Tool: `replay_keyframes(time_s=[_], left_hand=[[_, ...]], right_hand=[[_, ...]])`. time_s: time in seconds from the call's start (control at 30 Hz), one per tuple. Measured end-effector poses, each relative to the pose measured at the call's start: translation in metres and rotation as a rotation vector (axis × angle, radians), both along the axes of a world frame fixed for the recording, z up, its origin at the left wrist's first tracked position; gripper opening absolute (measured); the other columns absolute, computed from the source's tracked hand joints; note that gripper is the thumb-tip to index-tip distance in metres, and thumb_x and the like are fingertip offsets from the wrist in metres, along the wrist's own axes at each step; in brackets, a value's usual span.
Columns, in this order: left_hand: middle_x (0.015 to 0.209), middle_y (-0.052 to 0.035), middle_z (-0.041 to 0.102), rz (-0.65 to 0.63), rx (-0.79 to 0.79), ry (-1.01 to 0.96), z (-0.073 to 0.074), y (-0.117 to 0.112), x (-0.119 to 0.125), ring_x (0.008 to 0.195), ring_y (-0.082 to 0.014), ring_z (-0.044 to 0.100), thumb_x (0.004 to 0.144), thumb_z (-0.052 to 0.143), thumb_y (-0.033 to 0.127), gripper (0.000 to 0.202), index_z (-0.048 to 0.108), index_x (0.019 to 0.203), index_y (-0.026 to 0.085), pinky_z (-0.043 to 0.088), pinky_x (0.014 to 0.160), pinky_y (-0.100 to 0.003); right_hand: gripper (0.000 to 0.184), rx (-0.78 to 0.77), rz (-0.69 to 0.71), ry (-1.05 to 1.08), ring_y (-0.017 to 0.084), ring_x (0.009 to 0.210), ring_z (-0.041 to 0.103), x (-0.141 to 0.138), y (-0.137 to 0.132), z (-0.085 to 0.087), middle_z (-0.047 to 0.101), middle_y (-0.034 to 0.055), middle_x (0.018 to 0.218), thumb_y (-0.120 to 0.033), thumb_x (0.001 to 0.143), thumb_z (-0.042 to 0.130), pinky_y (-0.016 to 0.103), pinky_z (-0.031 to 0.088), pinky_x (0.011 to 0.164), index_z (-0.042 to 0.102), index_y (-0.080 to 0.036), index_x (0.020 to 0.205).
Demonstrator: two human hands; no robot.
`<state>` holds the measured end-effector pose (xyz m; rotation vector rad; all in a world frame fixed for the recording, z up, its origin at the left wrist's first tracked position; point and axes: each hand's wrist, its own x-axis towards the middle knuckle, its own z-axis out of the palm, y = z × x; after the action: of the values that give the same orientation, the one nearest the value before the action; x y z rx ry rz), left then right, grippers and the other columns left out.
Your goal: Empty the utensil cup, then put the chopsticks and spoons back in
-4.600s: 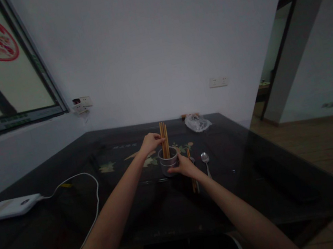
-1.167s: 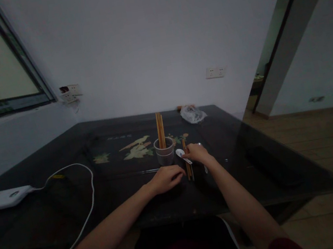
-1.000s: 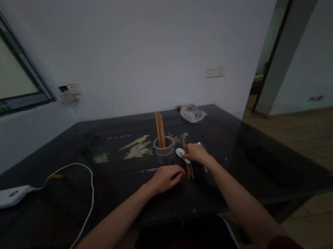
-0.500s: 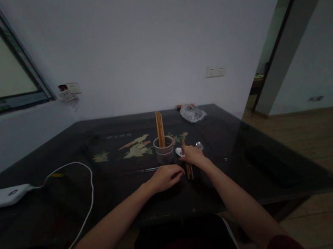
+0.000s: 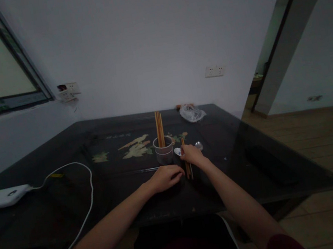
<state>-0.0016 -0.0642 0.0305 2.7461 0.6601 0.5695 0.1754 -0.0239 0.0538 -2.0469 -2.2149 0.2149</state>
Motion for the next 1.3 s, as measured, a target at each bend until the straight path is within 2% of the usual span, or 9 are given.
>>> replay_keyframes(time_s=[0.13, 0.33, 0.53, 0.83, 1.3], left_hand=[[0.092, -0.0028, 0.067, -0.006, -0.003, 0.012, 0.000, 0.000, 0.000, 0.085, -0.0136, 0.062, 0.090, 0.043, 0.020, 0.020, 0.061, 0.098, 0.019, 0.044, 0.076, -0.021], [0.092, -0.0035, 0.067, -0.022, -0.013, 0.020, 0.001, -0.001, 0.001, 0.086, -0.0142, 0.062, 0.090, 0.043, 0.020, 0.020, 0.061, 0.097, 0.019, 0.045, 0.076, -0.022], [0.091, -0.0033, 0.067, -0.019, -0.010, 0.015, 0.002, -0.002, 0.002, 0.085, -0.0141, 0.062, 0.090, 0.042, 0.020, 0.020, 0.061, 0.097, 0.019, 0.044, 0.076, -0.022], [0.090, -0.0030, 0.067, -0.012, 0.003, 0.036, 0.002, -0.002, 0.003, 0.083, -0.0136, 0.062, 0.089, 0.043, 0.019, 0.020, 0.062, 0.096, 0.019, 0.044, 0.075, -0.021], [0.091, -0.0034, 0.067, -0.011, -0.004, 0.025, 0.003, -0.003, 0.003, 0.084, -0.0144, 0.062, 0.089, 0.043, 0.019, 0.020, 0.062, 0.096, 0.019, 0.044, 0.074, -0.022]], right_hand=[[0.018, 0.024, -0.041, 0.044, 0.024, 0.100, 0.063, 0.005, 0.002, 0.005, 0.068, 0.0116, 0.102, -0.023, 0.078, 0.057, 0.028, 0.043, 0.077, 0.062, -0.019, 0.095], [0.021, 0.064, -0.174, 0.075, 0.026, 0.099, 0.063, 0.025, 0.007, 0.014, 0.067, 0.0109, 0.104, -0.031, 0.080, 0.056, 0.031, 0.044, 0.077, 0.061, -0.021, 0.098], [0.026, 0.055, -0.280, 0.060, 0.027, 0.100, 0.063, 0.041, 0.013, 0.010, 0.065, 0.0140, 0.109, -0.030, 0.082, 0.055, 0.032, 0.046, 0.077, 0.061, -0.020, 0.106], [0.029, -0.005, -0.277, 0.054, 0.027, 0.102, 0.063, 0.044, 0.018, 0.001, 0.065, 0.0147, 0.111, -0.027, 0.079, 0.058, 0.033, 0.047, 0.079, 0.061, -0.018, 0.107], [0.028, 0.000, -0.268, 0.030, 0.029, 0.104, 0.062, 0.040, 0.017, -0.004, 0.064, 0.0161, 0.111, -0.026, 0.082, 0.055, 0.034, 0.046, 0.081, 0.060, -0.017, 0.108]])
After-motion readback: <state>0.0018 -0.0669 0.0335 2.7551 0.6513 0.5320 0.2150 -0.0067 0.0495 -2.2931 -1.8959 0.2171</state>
